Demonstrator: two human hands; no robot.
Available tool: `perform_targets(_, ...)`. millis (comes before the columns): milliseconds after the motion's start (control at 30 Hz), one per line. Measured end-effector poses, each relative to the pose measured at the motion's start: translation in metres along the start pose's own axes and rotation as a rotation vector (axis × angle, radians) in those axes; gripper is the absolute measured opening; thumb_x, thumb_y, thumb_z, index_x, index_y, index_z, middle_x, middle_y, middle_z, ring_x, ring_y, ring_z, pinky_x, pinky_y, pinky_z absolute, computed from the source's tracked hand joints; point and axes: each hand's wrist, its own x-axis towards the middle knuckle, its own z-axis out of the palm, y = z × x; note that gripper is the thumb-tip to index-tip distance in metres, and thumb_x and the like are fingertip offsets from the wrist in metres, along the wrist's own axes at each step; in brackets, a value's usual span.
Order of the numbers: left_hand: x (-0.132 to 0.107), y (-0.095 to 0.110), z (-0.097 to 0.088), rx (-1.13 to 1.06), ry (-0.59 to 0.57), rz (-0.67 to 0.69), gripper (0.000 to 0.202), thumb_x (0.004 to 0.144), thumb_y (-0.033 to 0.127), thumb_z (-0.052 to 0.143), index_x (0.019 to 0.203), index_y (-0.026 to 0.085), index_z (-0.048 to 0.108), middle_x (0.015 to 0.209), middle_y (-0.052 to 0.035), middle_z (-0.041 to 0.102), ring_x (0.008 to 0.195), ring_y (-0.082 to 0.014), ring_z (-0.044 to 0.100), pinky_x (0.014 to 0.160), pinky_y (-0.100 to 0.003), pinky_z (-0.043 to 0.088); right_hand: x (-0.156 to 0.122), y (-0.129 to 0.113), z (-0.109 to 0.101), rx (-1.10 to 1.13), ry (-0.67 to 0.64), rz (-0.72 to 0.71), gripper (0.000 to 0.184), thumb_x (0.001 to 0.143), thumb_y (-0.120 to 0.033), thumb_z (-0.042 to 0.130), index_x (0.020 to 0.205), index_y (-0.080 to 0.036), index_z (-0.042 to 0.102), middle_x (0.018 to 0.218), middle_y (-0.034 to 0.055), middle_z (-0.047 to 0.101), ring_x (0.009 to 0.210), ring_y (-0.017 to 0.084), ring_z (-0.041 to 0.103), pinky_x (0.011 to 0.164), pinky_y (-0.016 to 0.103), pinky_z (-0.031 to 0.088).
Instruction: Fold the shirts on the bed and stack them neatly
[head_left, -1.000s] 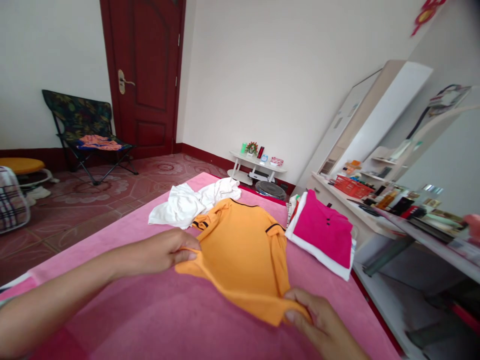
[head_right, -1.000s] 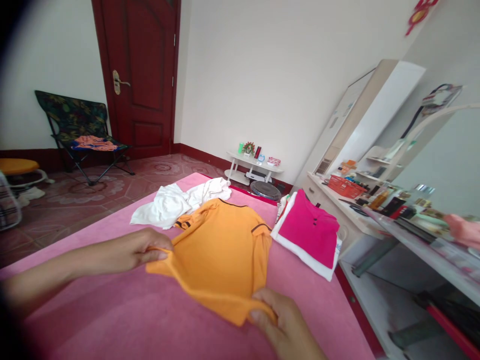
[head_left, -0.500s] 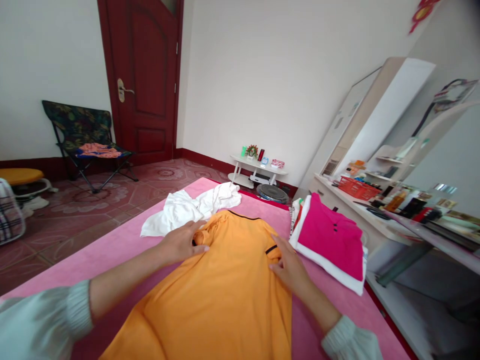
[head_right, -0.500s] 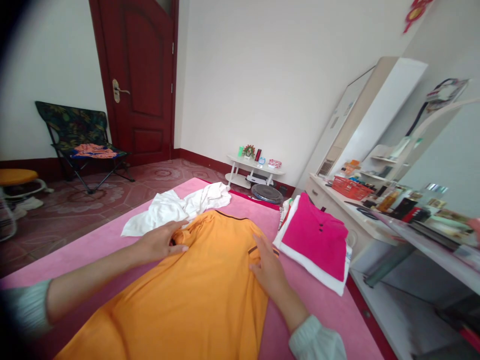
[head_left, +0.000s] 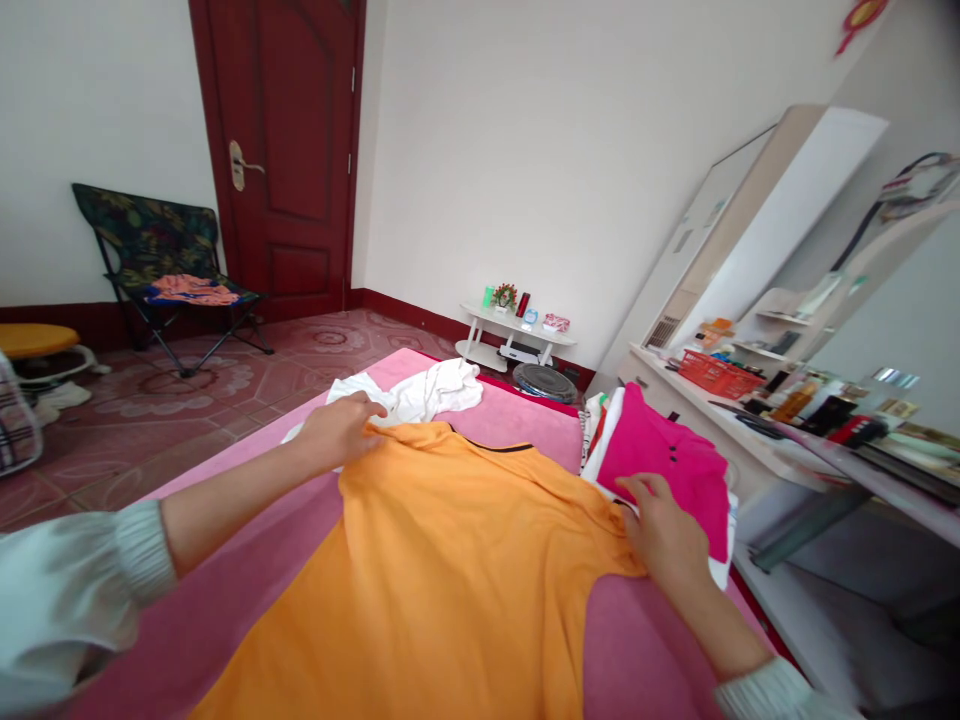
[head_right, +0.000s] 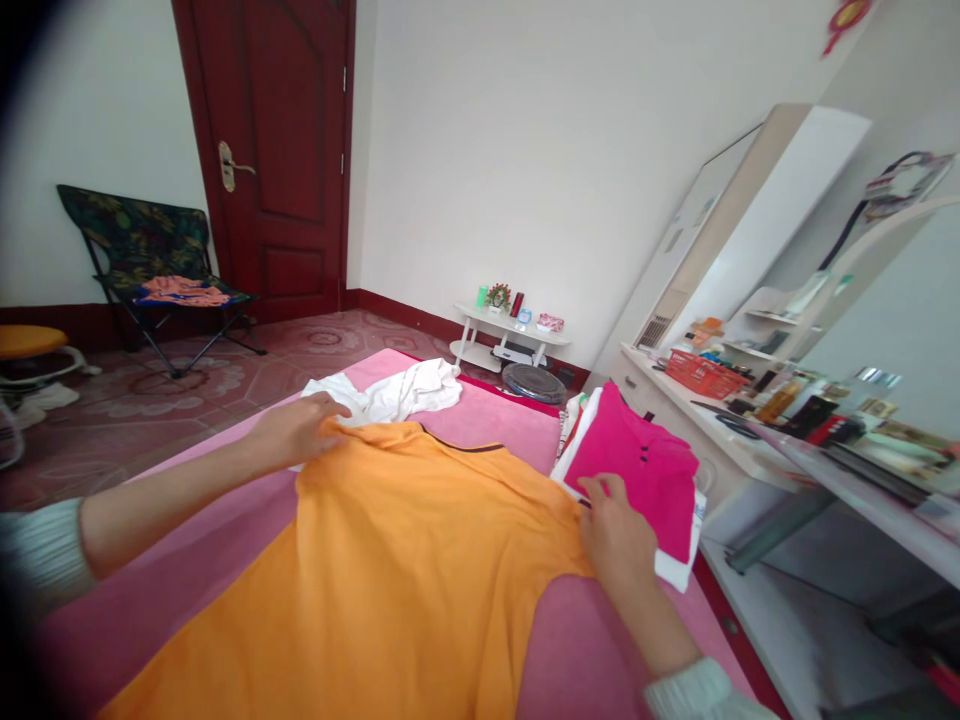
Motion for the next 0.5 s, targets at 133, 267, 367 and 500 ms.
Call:
perform_targets(133, 0.015, 0.03, 0.022, -0.074, -0.083, -0.065, 0.044, 0.083, 0.037, 0.053, 0.124, 0.021, 0.055, 0.119, -0.0102, 0.061, 0.106, -0.0253, 0.059, 0.087, -0.034, 0.044, 0.016, -0.039, 0.025, 0.196, -0.022, -0.148, 0.041, 0.083, -0.014, 0.043, 0.12, -0.019, 0.058, 0.125, 0.0102, 0.057, 0.1, 0.024, 0.063, 0.082, 0.033, 0.048)
perform_targets(267, 0.023, 0.047, 0.038, -0.105, -0.167, -0.115, 0.039, 0.075, 0.021, 0.061, 0.113, 0.016, 0.061, 0.109, -0.0143, 0.067, 0.105, -0.0282, 0.061, 0.086, -0.036, 0.046, 0.035, -0.06, 0.067, 0.393, -0.104, -0.072, 0.055, 0.075, -0.014, 0.054, 0.13, -0.01, 0.048, 0.13, 0.0154, 0.055, 0.12, 0.023, 0.051, 0.098, 0.032, 0.04)
perform_targets(367, 0.026, 0.044, 0.039, -0.166, -0.231, -0.151, 0.021, 0.067, 0.018, 0.066, 0.088, 0.018, 0.068, 0.098, -0.0105, 0.071, 0.096, -0.0273, 0.065, 0.079, -0.033, 0.049, 0.045, -0.059, 0.078, 0.475, -0.217, 0.049, 0.038, 0.071, -0.021, 0.063, 0.108, -0.012, 0.062, 0.103, 0.0115, 0.067, 0.098, 0.025, 0.062, 0.08, 0.031, 0.047)
perform_targets(500, 0.049, 0.032, 0.021, -0.315, -0.315, -0.215, 0.013, 0.063, 0.022, 0.072, 0.074, 0.017, 0.067, 0.063, -0.0037, 0.069, 0.065, -0.0207, 0.068, 0.062, -0.027, 0.053, 0.073, -0.046, 0.061, 0.56, -0.307, 0.035, 0.022, 0.073, -0.03, 0.063, 0.057, -0.015, 0.059, 0.048, -0.0002, 0.054, 0.051, 0.015, 0.056, 0.048, 0.023, 0.038)
